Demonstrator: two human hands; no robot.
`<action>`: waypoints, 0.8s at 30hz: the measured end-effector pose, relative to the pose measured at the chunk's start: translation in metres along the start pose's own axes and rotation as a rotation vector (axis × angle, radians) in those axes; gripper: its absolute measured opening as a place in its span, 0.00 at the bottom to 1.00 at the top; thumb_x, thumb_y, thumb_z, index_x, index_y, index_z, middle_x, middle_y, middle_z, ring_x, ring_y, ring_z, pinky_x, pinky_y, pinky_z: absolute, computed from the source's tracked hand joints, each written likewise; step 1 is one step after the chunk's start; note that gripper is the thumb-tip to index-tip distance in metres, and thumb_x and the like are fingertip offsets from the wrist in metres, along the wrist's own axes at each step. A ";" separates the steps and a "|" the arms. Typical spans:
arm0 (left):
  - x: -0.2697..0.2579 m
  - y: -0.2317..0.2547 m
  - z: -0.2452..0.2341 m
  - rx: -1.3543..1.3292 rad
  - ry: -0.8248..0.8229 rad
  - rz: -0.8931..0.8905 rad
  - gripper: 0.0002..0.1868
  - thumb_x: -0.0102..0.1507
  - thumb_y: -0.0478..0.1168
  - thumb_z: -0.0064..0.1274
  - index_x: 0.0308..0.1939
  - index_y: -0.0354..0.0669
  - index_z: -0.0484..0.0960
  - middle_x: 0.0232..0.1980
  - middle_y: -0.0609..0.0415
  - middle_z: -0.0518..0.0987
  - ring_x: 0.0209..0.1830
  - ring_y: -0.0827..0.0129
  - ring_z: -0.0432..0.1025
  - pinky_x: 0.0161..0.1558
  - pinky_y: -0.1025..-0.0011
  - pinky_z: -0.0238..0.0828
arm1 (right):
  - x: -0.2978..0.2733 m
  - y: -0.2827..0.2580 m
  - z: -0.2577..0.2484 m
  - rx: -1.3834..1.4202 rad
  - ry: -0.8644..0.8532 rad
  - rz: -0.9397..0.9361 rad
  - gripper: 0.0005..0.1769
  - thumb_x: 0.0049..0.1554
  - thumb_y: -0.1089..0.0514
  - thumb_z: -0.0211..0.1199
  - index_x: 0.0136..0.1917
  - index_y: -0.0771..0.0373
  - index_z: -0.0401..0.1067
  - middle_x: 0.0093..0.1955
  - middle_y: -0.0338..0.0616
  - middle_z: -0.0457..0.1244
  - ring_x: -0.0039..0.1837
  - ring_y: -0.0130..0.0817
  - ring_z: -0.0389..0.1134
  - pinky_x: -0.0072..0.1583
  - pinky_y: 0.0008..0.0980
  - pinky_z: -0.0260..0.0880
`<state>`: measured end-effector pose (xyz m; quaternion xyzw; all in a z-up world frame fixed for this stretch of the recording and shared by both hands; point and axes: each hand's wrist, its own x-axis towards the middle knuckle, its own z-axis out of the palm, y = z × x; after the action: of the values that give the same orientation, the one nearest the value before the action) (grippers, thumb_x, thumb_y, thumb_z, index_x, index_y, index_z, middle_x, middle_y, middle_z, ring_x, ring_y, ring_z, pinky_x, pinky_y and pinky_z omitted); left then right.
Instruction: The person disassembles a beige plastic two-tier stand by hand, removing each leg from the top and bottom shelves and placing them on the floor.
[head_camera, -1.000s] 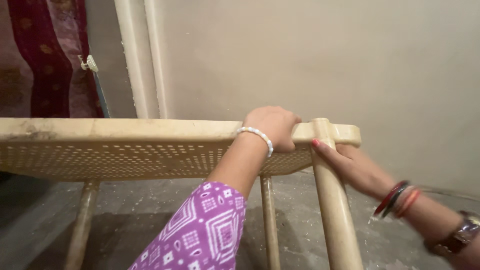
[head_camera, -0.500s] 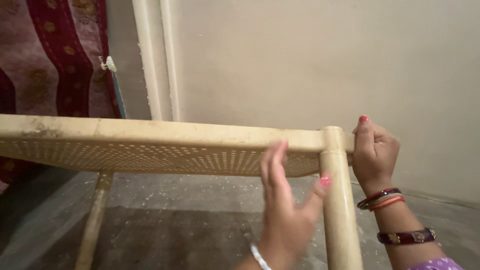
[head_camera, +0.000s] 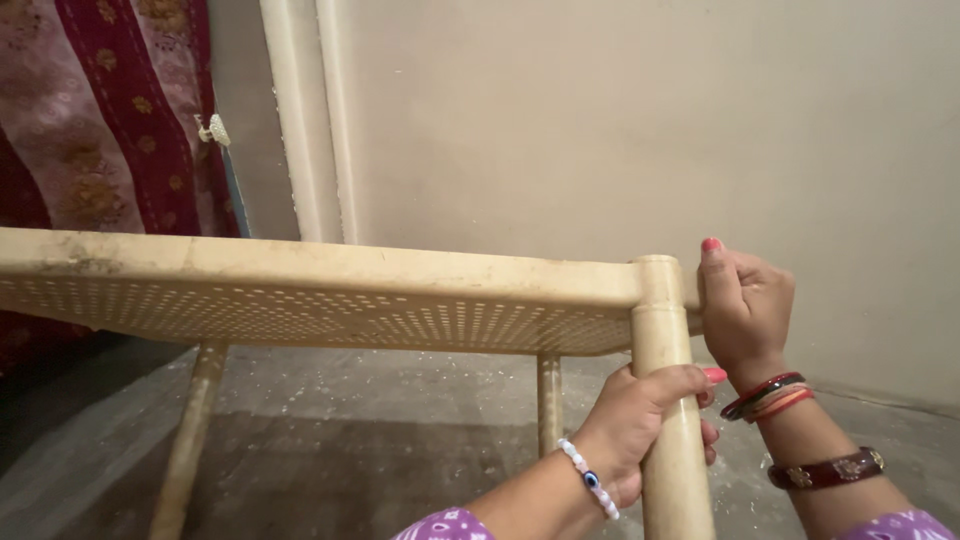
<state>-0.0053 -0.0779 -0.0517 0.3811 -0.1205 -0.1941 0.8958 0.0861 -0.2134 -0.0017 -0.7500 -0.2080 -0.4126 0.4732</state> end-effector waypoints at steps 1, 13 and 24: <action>0.001 -0.003 -0.003 -0.046 -0.034 0.006 0.15 0.63 0.41 0.62 0.44 0.36 0.75 0.37 0.52 0.73 0.26 0.70 0.73 0.28 0.66 0.76 | 0.000 0.001 0.001 0.013 0.003 0.001 0.28 0.70 0.54 0.55 0.30 0.67 0.59 0.27 0.32 0.49 0.33 0.20 0.47 0.35 0.30 0.46; -0.008 0.004 -0.008 -0.282 -0.309 -0.038 0.21 0.65 0.42 0.62 0.58 0.43 0.71 0.45 0.53 0.73 0.37 0.68 0.75 0.42 0.63 0.78 | -0.001 -0.004 0.001 -0.011 0.017 -0.007 0.27 0.69 0.55 0.55 0.30 0.67 0.60 0.26 0.33 0.50 0.33 0.20 0.48 0.35 0.30 0.47; 0.012 0.034 0.018 0.158 0.168 -0.130 0.18 0.56 0.45 0.66 0.42 0.37 0.80 0.37 0.55 0.78 0.27 0.69 0.75 0.28 0.68 0.76 | -0.001 0.001 0.003 -0.068 0.051 0.003 0.27 0.69 0.53 0.58 0.30 0.67 0.61 0.26 0.32 0.49 0.33 0.20 0.48 0.34 0.29 0.48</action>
<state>0.0078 -0.0730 -0.0141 0.4724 -0.0349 -0.2092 0.8555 0.0871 -0.2108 -0.0036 -0.7553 -0.1807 -0.4375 0.4533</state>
